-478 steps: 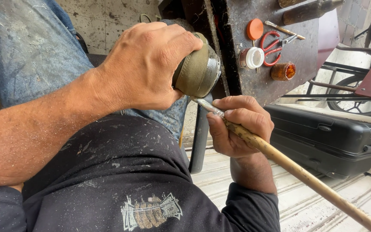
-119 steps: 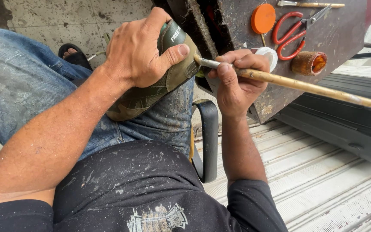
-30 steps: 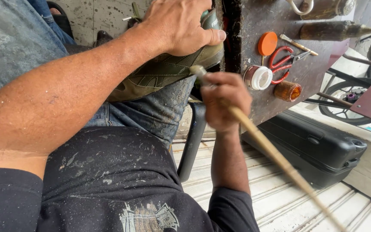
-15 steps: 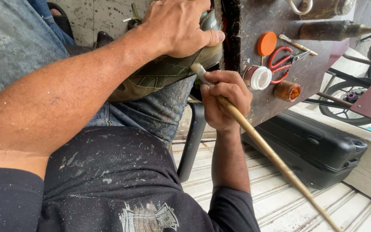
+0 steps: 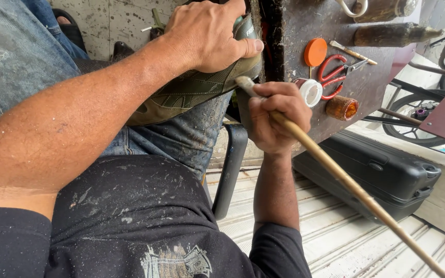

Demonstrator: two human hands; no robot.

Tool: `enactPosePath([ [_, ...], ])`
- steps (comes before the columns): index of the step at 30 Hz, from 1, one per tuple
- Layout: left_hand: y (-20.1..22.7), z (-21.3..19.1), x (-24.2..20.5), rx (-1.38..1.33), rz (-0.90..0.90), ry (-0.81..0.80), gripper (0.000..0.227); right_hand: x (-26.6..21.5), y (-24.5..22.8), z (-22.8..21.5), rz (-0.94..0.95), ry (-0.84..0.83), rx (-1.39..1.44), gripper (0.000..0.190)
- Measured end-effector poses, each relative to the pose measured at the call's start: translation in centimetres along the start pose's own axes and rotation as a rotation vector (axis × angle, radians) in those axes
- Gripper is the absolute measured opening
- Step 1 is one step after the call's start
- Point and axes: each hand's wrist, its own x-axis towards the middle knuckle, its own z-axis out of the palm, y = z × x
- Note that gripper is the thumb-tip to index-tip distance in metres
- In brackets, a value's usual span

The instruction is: The person holds a green sneaker in their left hand and uses a brush in their right hand to apply glue from a small container to the sole and edges of the shoe. The person repeatedly dips the brush into the container and spreads the adhesive along the shoe's perimeter.

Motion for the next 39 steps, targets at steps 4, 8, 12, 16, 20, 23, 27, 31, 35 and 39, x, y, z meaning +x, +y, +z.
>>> enactPosePath([
  [4,-0.2,-0.2,0.0,-0.002,0.007,0.005,0.062,-0.4,0.0,0.8,0.007,0.088,0.018,0.022],
  [8,0.0,-0.5,-0.2,-0.032,0.017,0.009,0.057,-1.1,0.3,0.9,-0.016,0.02,-0.003,0.019],
  [12,0.1,-0.4,-0.3,-0.039,0.028,0.036,0.055,-0.6,1.3,0.7,-0.009,0.192,-0.039,0.022],
  [16,0.1,-0.8,-0.3,-0.034,0.02,-0.008,0.055,-1.6,-1.0,1.9,-0.054,0.047,-0.226,0.016],
  [20,-0.1,-0.5,-0.6,-0.031,0.07,0.047,0.055,-0.9,0.4,1.0,0.034,0.085,-0.074,0.015],
  [23,-0.1,-0.6,-0.5,-0.02,0.076,0.062,0.054,-0.7,-0.1,1.4,0.001,0.167,-0.125,0.019],
  [27,0.1,-0.9,-0.6,-0.029,0.054,0.019,0.054,-1.8,-1.3,2.8,-0.064,-0.003,-0.044,0.015],
  [31,0.2,-0.9,-0.9,-0.032,0.06,0.026,0.05,-1.0,1.7,1.1,0.095,0.172,0.087,0.018],
  [35,0.1,-1.1,-0.6,-0.019,0.051,-0.022,0.058,-1.0,4.0,0.8,0.157,0.375,0.105,0.024],
  [39,-0.3,-1.2,-0.6,-0.025,0.005,-0.058,0.064,-1.3,2.4,1.8,0.045,0.364,0.142,0.018],
])
